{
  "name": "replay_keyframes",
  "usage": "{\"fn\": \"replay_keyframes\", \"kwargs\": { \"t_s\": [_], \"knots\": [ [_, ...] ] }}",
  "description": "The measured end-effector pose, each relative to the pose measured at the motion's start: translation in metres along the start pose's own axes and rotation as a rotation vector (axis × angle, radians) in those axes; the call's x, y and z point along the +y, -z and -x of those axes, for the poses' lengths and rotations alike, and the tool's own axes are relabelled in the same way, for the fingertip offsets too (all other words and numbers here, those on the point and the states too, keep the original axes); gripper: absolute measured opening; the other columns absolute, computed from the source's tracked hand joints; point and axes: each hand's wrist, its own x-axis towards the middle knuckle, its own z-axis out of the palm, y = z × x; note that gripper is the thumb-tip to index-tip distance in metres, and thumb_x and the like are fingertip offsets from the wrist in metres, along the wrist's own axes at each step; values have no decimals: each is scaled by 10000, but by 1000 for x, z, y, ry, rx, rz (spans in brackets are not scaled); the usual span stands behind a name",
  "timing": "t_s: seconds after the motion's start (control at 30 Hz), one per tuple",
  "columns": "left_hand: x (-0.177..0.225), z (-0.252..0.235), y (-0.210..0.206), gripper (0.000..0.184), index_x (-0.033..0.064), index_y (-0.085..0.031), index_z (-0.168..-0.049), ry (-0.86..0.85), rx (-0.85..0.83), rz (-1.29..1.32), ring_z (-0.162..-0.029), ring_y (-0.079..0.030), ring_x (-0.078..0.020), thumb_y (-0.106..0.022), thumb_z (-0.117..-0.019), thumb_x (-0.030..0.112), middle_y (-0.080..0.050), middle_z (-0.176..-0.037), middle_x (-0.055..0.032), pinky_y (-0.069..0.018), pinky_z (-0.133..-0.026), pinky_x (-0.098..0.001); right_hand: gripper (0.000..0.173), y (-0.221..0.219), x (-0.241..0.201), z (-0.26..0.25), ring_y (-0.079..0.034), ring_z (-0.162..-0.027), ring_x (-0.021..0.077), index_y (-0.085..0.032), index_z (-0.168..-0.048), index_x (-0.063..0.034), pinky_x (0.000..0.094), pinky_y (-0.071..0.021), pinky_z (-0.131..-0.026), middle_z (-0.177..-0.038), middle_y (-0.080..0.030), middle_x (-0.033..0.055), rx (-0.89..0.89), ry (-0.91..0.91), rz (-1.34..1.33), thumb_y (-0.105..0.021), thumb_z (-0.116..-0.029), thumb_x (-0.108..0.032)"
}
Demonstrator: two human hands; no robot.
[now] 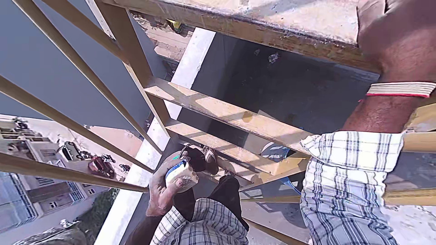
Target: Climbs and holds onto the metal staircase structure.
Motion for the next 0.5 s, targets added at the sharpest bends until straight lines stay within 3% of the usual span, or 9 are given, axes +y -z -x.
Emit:
{"fn": "replay_keyframes", "kwargs": {
  "t_s": [0.1,0.2,0.27,0.4,0.5],
  "knots": [
    [22,-26,17,480,182,-685,-1262,31,36,-10,-1101,-687,-160,-675,-933,531,-708,-1233,-11,-586,-952,-365,690,6,-8,18,-563,-1233,548,-629,-1173,9,747,-385,-943,-1203,-646,346,-25,23,27,-269,-1068,-571],
    [89,-73,38,492,198,-691,-1260,-20,-33,-54,-1136,-677,-183,-658,-935,567,-699,-1262,-27,-574,-982,-385,565,11,-4,38,-627,-1082,477,-650,-1082,-22,659,-462,-875,-1043,-673,264,56,119,11,-306,-1104,-470],
    [131,-110,53,483,225,-686,-1272,-94,-86,-90,-1170,-660,-163,-645,-940,574,-689,-1287,-5,-556,-1011,-368,540,11,-10,39,-638,-1040,439,-654,-1068,-41,618,-475,-879,-1012,-674,228,81,115,-19,-323,-1108,-466],
    [179,-147,61,472,227,-675,-1288,-74,-93,-31,-1133,-678,-197,-669,-931,535,-688,-1284,-30,-579,-966,-382,520,16,-8,27,-644,-1055,432,-693,-1052,-25,624,-451,-952,-1040,-705,214,24,80,-11,-354,-1097,-417],
    [208,-164,57,485,213,-679,-1280,-56,-126,6,-1122,-683,-220,-669,-926,545,-685,-1287,-58,-589,-948,-396,464,28,-15,36,-649,-1035,419,-684,-1051,-44,610,-467,-934,-1030,-696,201,-16,97,-2,-377,-1090,-390]
  ]
}}
